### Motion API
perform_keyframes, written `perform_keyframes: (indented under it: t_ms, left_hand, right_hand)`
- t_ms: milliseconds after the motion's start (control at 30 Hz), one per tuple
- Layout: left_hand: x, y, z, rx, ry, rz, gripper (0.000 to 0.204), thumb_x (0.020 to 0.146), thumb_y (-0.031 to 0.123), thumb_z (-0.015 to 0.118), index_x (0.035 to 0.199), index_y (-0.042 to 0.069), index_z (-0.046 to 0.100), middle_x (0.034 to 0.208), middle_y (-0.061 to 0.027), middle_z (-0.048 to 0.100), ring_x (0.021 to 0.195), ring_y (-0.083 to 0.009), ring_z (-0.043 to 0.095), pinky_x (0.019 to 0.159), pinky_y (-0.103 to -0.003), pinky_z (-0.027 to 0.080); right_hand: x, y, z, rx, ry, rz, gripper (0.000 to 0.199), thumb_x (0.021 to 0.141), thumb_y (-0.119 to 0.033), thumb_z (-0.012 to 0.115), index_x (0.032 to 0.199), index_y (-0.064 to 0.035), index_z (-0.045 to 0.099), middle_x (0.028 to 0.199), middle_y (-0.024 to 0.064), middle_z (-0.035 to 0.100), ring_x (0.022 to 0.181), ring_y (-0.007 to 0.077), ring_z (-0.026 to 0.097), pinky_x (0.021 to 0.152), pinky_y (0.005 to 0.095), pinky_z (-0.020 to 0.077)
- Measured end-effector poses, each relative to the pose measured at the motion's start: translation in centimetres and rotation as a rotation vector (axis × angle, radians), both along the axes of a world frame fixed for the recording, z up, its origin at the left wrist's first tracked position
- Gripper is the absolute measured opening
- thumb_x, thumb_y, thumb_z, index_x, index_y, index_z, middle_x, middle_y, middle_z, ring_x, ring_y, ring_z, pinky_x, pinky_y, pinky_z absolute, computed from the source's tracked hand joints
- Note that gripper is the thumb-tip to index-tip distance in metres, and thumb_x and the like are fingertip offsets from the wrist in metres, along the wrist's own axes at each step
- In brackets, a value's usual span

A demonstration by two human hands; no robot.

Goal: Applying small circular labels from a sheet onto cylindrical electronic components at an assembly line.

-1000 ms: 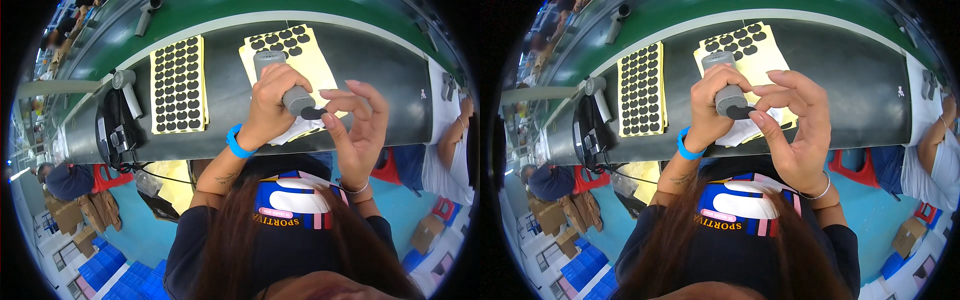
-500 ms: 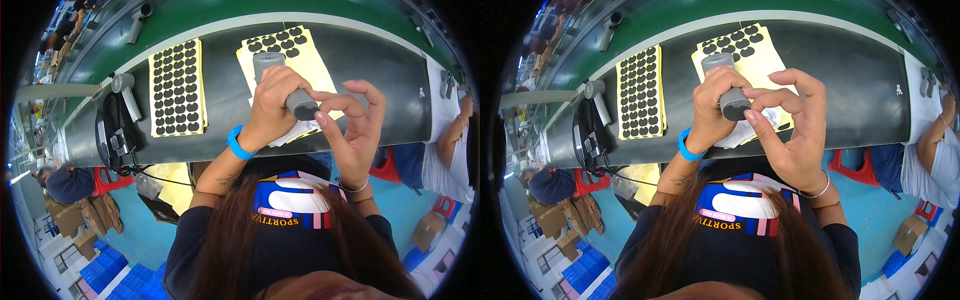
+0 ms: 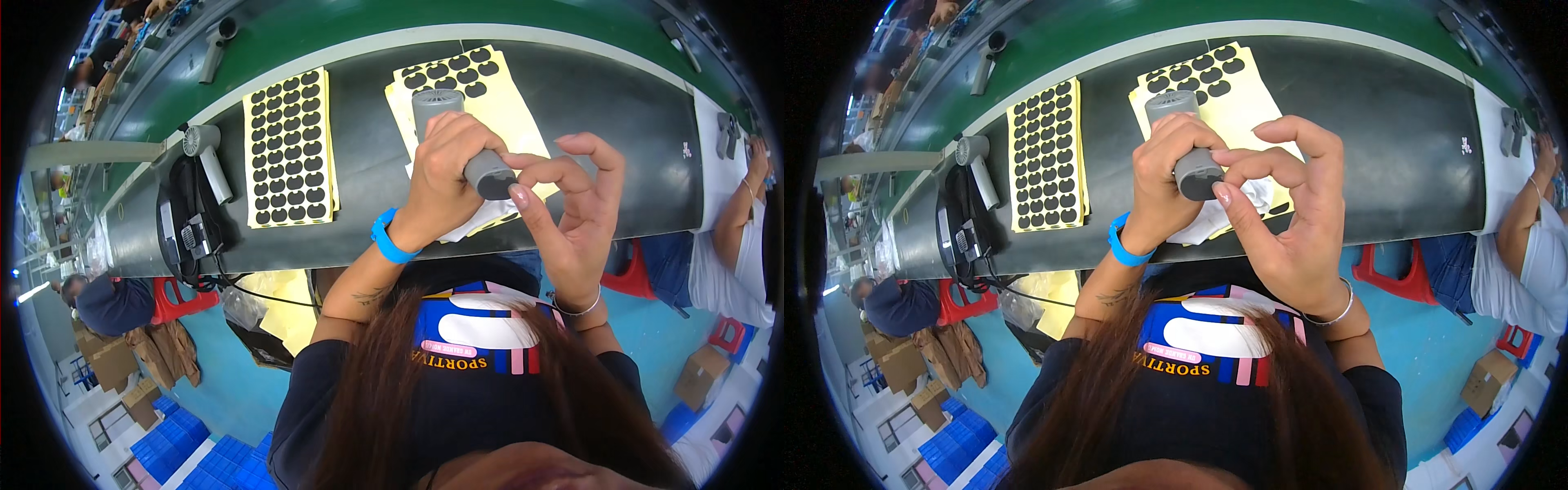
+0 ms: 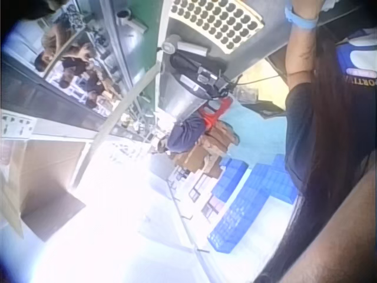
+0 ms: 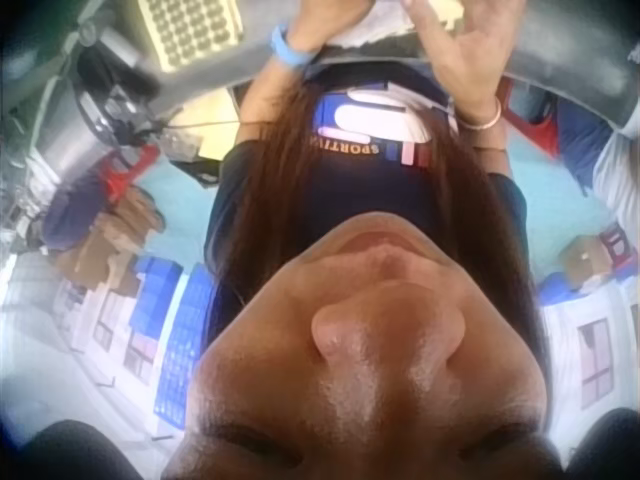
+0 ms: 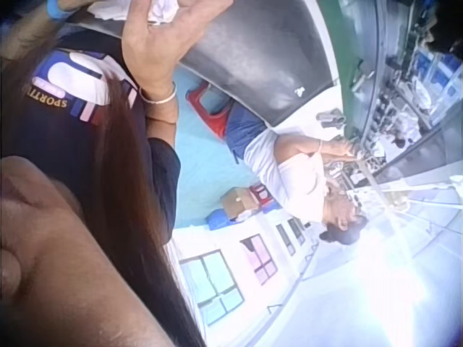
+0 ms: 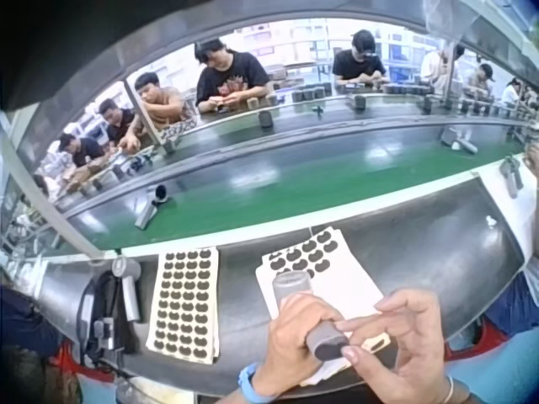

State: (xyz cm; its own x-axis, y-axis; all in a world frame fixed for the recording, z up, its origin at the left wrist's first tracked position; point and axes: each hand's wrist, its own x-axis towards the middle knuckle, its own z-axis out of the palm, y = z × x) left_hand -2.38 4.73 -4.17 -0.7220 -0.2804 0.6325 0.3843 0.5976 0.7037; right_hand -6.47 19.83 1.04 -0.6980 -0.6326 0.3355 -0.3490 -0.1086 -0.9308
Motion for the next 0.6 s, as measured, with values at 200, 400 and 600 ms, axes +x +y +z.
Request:
perform_keyframes:
  t_ms: [200,400,600]
  left_hand:
    - [0.08,-0.09,0.09,-0.019,-0.007,-0.002,0.017,0.066,0.006,0.073,0.075,0.006,0.059,0.071,-0.0054,0.058,0.07,-0.0263,0.056,0.076,-0.035,0.043]
    - [0.14,-0.19,0.04,-0.034,-0.02,-0.007,0.017,0.066,0.006,0.073,0.075,0.005,0.059,0.072,-0.0054,0.059,0.07,-0.0259,0.057,0.08,-0.034,0.045]
    - [0.12,-0.18,0.14,-0.029,-0.025,-0.007,0.017,0.067,0.007,0.073,0.075,0.005,0.058,0.071,-0.0052,0.059,0.069,-0.0253,0.057,0.08,-0.034,0.045]
  right_hand:
    - [0.0,0.04,0.06,0.002,0.001,-0.001,0.052,0.083,0.007,0.062,0.124,-0.0031,0.031,0.082,0.0089,0.063,0.105,0.0246,0.061,0.094,0.0312,0.0378]
    - [-0.02,-0.13,0.24,-0.03,-0.085,-0.005,0.051,0.082,0.005,0.064,0.121,-0.0002,0.032,0.081,0.0075,0.063,0.1,0.0189,0.063,0.091,0.0299,0.0404]
    - [-0.06,-0.1,0.26,-0.005,-0.039,-0.013,0.051,0.082,0.005,0.064,0.121,0.0001,0.032,0.081,0.0077,0.063,0.1,0.0188,0.063,0.091,0.0298,0.0406]
